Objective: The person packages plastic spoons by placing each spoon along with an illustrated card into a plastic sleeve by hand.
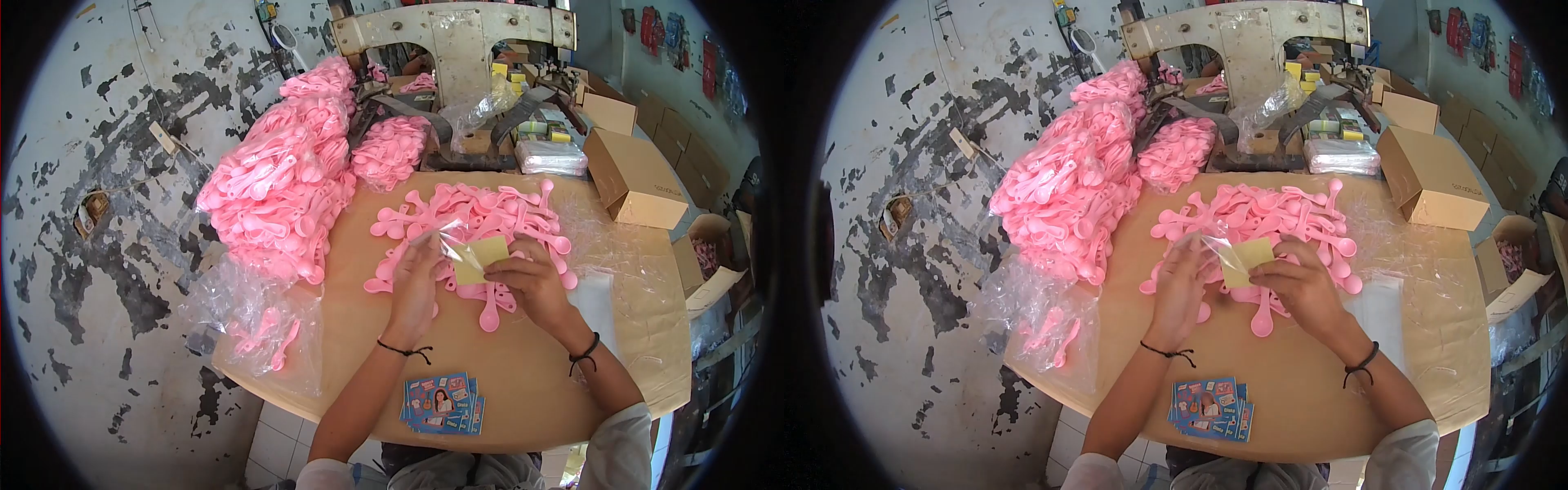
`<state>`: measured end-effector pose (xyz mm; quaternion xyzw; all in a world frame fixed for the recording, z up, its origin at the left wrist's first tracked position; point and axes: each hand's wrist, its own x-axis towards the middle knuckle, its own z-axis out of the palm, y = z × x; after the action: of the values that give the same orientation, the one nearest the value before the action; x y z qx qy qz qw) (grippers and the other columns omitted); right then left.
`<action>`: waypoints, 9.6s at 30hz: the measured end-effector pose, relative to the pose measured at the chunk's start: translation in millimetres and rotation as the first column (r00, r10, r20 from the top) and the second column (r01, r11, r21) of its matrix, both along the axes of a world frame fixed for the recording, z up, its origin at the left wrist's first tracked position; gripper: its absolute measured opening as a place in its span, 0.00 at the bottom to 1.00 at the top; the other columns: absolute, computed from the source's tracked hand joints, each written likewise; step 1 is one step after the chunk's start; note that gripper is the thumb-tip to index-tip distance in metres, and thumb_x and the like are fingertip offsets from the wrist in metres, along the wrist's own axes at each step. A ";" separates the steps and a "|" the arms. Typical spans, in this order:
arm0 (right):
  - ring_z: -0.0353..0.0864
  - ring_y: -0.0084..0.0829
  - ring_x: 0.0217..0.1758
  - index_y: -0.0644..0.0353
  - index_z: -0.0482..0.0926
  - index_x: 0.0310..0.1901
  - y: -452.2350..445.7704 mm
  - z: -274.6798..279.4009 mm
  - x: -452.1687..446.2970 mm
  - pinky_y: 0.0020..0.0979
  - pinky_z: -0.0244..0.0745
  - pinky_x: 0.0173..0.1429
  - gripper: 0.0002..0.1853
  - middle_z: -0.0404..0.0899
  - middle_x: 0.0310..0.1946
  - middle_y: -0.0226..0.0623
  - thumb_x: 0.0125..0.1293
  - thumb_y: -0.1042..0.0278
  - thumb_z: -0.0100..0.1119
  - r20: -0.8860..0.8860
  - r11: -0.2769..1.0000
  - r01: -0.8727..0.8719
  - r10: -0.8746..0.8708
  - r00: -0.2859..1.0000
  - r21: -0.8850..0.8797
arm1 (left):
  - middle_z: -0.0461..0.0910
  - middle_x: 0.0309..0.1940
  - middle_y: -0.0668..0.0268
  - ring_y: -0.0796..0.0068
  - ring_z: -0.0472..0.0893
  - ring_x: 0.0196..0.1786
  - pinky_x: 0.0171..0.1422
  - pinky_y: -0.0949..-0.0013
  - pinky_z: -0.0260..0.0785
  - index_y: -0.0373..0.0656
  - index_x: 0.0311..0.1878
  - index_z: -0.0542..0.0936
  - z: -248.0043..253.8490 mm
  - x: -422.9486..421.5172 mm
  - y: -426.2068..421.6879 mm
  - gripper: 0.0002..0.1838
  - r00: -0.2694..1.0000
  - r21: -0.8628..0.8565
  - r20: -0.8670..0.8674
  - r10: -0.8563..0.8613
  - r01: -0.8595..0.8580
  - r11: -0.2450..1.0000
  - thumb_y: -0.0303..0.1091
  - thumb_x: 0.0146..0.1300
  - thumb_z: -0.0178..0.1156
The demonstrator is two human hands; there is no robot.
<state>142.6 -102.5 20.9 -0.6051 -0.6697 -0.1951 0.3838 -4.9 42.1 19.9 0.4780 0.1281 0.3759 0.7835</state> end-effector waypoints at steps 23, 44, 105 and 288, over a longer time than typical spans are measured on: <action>0.74 0.34 0.51 0.55 0.87 0.38 -11.5 28.5 25.1 0.39 0.73 0.62 0.18 0.83 0.42 0.26 0.43 0.85 0.64 -0.045 0.959 0.237 -0.233 0.971 0.155 | 0.61 0.69 0.52 0.60 0.64 0.71 0.70 0.61 0.64 0.40 0.75 0.51 -3.0 -9.1 28.8 0.45 0.852 -0.112 0.266 -0.452 0.493 0.863 0.48 0.63 0.64; 0.72 0.35 0.54 0.55 0.86 0.34 2.1 -14.0 8.1 0.44 0.69 0.64 0.10 0.80 0.47 0.23 0.48 0.71 0.61 0.190 0.991 0.123 -0.130 0.973 0.049 | 0.74 0.57 0.52 0.62 0.74 0.63 0.72 0.62 0.64 0.30 0.65 0.63 -2.6 4.6 -21.7 0.31 0.950 -0.142 -0.153 -0.274 0.253 0.957 0.49 0.74 0.48; 0.71 0.12 0.26 0.65 0.82 0.46 -2.1 6.7 -6.0 0.20 0.68 0.29 0.10 0.77 0.25 0.24 0.65 0.69 0.63 -0.860 0.899 -0.392 0.035 0.510 -0.196 | 0.68 0.67 0.56 0.70 0.69 0.67 0.69 0.65 0.65 0.42 0.70 0.60 8.9 -1.1 -27.7 0.28 0.928 -0.128 0.248 -0.277 0.315 0.940 0.37 0.71 0.54; 0.79 0.20 0.39 0.64 0.79 0.52 -54.5 75.8 48.0 0.25 0.76 0.46 0.15 0.82 0.36 0.30 0.66 0.69 0.63 -0.543 0.874 -0.213 -0.068 0.837 -0.438 | 0.82 0.47 0.64 0.82 0.78 0.49 0.54 0.77 0.71 0.30 0.59 0.76 -0.6 0.2 -38.9 0.20 0.933 0.493 -0.288 -0.213 0.336 0.803 0.37 0.74 0.53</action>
<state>190.6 -157.0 96.7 -0.6844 -0.5835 0.1719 0.4020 -4.7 3.2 19.3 0.7288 0.0327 0.2236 0.6463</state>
